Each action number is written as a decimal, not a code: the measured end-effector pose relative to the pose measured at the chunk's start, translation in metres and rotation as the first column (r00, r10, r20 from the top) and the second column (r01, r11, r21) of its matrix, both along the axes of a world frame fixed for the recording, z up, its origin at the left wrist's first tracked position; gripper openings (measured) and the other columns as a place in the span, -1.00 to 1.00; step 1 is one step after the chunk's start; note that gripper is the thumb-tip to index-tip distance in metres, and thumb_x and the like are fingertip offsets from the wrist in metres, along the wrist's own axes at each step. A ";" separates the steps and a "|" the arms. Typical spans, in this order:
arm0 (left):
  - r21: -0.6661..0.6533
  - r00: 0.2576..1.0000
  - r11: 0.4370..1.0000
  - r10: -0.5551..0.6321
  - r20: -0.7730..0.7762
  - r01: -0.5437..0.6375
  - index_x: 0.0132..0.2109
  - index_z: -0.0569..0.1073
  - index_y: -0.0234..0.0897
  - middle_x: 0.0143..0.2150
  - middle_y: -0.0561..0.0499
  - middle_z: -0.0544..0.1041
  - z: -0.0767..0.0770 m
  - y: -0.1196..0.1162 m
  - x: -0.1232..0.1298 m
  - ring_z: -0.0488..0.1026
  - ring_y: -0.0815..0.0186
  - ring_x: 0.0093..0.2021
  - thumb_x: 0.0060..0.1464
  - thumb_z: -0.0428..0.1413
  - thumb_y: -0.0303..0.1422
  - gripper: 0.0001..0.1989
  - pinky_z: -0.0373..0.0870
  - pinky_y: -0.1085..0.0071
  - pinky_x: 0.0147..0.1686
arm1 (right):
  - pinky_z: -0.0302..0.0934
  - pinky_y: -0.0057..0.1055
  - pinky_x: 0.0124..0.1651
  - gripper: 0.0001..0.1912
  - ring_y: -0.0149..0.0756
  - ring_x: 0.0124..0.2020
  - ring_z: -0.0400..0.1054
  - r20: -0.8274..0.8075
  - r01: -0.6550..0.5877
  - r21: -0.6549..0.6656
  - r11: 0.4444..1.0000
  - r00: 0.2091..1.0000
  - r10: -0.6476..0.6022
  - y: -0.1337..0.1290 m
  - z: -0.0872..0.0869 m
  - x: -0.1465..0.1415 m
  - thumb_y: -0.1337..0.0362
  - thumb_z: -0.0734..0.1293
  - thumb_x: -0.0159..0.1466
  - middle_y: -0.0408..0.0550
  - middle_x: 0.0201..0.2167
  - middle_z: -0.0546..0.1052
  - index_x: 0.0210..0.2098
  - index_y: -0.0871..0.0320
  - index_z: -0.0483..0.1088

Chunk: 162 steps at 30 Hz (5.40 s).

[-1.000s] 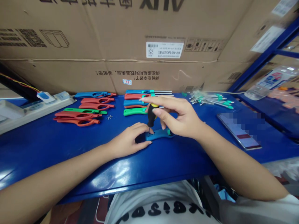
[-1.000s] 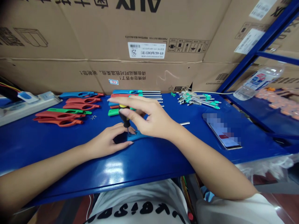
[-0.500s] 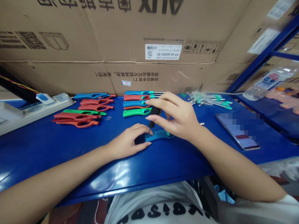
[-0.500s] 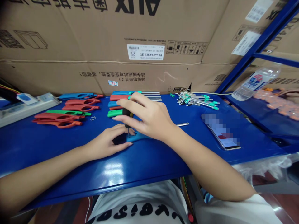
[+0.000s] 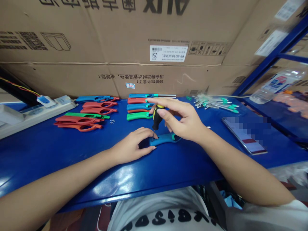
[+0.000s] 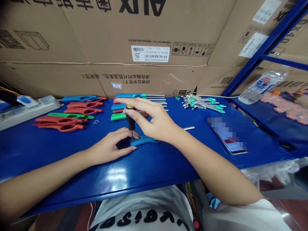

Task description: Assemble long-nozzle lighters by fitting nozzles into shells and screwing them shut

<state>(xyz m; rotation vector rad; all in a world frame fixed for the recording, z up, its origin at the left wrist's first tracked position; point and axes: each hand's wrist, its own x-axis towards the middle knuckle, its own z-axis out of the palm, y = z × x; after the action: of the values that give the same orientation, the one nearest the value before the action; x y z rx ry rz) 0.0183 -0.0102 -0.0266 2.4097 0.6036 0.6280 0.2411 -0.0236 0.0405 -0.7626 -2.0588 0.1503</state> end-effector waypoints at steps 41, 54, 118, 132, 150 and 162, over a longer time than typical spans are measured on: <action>0.020 1.000 1.000 0.016 -0.012 -0.016 0.02 0.45 -0.20 -0.01 -0.01 0.53 -0.002 0.000 0.000 0.47 0.24 0.05 0.24 0.19 -0.32 -0.78 0.38 0.29 0.11 | 0.41 -0.35 -0.08 -0.72 -0.31 -0.17 0.54 0.019 0.024 0.122 0.992 0.999 -0.027 -0.005 -0.001 -0.004 0.18 0.25 0.44 -0.04 -0.15 0.63 0.03 0.12 0.49; 0.018 1.000 1.000 0.023 -0.010 -0.023 0.01 0.46 -0.19 -0.03 -0.01 0.54 0.000 0.000 0.000 0.48 0.24 0.03 0.24 0.19 -0.32 -0.79 0.41 0.28 0.08 | 0.42 -0.37 -0.13 -0.70 -0.28 -0.18 0.55 0.071 0.102 0.245 0.964 0.990 -0.123 -0.002 0.000 0.004 0.13 0.34 0.38 0.00 -0.17 0.66 0.01 0.15 0.51; 0.013 0.999 0.999 0.036 -0.006 -0.036 0.00 0.49 -0.20 -0.03 -0.02 0.56 0.000 -0.002 0.002 0.50 0.21 0.01 0.21 0.21 -0.32 -0.78 0.43 0.26 0.08 | 0.34 -0.27 0.17 -0.54 -0.27 0.16 0.42 0.160 -0.097 -0.031 0.995 0.982 0.101 -0.010 0.007 0.000 0.33 0.13 0.47 0.02 0.26 0.44 0.33 0.09 0.24; 0.094 0.997 0.993 0.078 -0.023 -0.076 -0.01 0.49 -0.24 0.02 -0.08 0.57 0.001 -0.008 0.005 0.50 0.16 0.06 0.21 0.21 -0.36 -0.79 0.43 0.20 0.11 | 0.42 -0.39 -0.03 -0.65 -0.36 -0.12 0.54 0.040 -0.099 -0.052 0.994 0.994 0.101 -0.017 0.006 -0.009 0.32 0.20 0.45 -0.04 0.02 0.60 0.19 0.13 0.37; 0.087 0.981 0.990 0.121 -0.153 -0.108 0.08 0.46 -0.24 0.07 -0.07 0.55 0.014 -0.010 0.003 0.50 0.16 0.09 0.17 0.23 -0.42 -0.67 0.43 0.22 0.13 | 0.46 -0.39 -0.14 -0.76 -0.31 -0.13 0.51 -0.155 0.001 -0.095 0.995 0.988 -0.016 -0.017 0.004 -0.017 0.20 0.25 0.44 -0.04 0.00 0.56 0.05 0.07 0.41; 0.214 0.845 0.969 0.213 -0.491 -0.120 0.18 0.41 -0.30 0.04 -0.18 0.47 0.035 -0.017 0.001 0.49 0.08 0.03 0.31 0.05 -0.40 -0.68 0.47 0.16 0.04 | 0.43 -0.14 -0.13 -0.85 -0.13 -0.24 0.49 -0.019 0.663 -0.011 0.748 0.748 -0.663 0.036 -0.003 0.110 0.23 0.33 0.25 0.07 -0.20 0.58 -0.19 0.08 0.48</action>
<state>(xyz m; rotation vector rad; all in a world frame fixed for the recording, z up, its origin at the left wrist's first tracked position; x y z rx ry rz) 0.0191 -0.0272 0.0086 2.7256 1.0249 0.0903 0.3510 0.0123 0.0371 -1.4433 -1.6409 -0.2444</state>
